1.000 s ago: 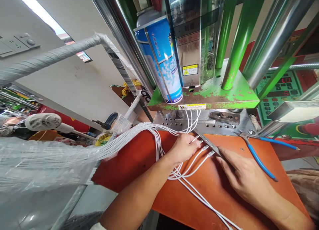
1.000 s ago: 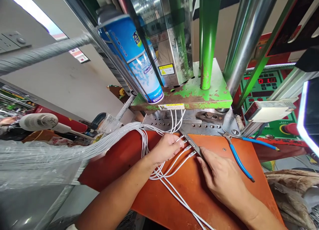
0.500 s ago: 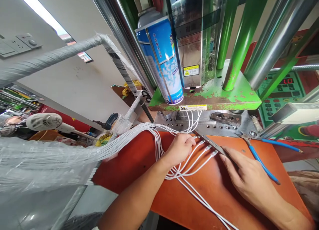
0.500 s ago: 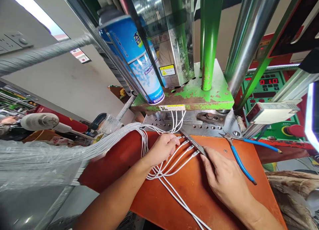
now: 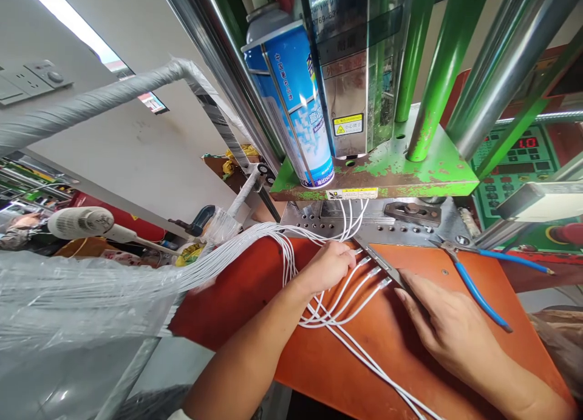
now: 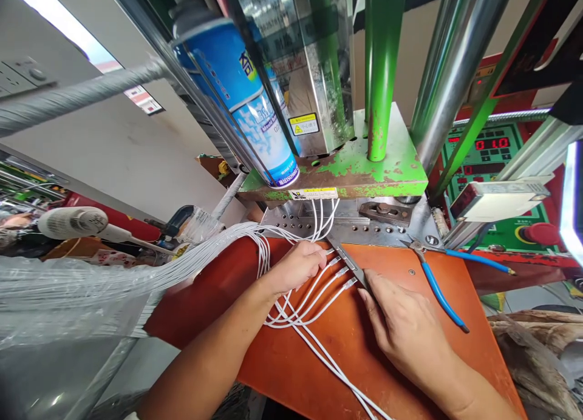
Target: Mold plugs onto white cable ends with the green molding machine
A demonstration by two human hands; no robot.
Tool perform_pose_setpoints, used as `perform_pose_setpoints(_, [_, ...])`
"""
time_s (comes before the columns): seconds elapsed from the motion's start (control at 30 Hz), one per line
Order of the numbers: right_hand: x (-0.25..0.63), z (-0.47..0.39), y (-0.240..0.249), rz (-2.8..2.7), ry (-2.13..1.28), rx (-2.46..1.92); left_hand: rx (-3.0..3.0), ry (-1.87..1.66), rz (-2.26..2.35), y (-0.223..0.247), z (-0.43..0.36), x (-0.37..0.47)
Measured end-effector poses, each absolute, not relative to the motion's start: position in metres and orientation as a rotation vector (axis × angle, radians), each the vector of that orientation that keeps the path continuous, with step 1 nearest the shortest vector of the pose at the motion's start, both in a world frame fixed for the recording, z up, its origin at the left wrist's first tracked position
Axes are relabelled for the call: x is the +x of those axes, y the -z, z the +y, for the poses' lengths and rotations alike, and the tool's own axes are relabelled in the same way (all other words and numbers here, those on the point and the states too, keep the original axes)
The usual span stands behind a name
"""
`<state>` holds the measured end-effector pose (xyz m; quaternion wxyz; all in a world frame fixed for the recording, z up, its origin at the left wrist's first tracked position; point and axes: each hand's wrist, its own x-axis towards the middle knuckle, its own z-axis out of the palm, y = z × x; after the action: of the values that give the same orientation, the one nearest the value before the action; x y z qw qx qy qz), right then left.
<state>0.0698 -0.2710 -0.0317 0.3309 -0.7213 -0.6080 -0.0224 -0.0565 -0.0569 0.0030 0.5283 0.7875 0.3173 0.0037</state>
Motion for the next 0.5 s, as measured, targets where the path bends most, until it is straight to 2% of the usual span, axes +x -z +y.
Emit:
perform_pose_setpoints(0.17, [0.072,-0.273,0.028,-1.605,-0.130,-1.817,2.194,-0.014,0.719,-0.006,-0.058,-0.057])
perform_pose_setpoints(0.3, [0.073,-0.274,0.029,-1.548,-0.097,-1.838,2.423,-0.008,0.730,-0.011,-0.067,-0.060])
perform_pose_setpoints(0.5, [0.067,-0.271,0.030,-1.504,-0.043,-1.900,2.749,-0.490,0.761,-0.026,-0.098,-0.075])
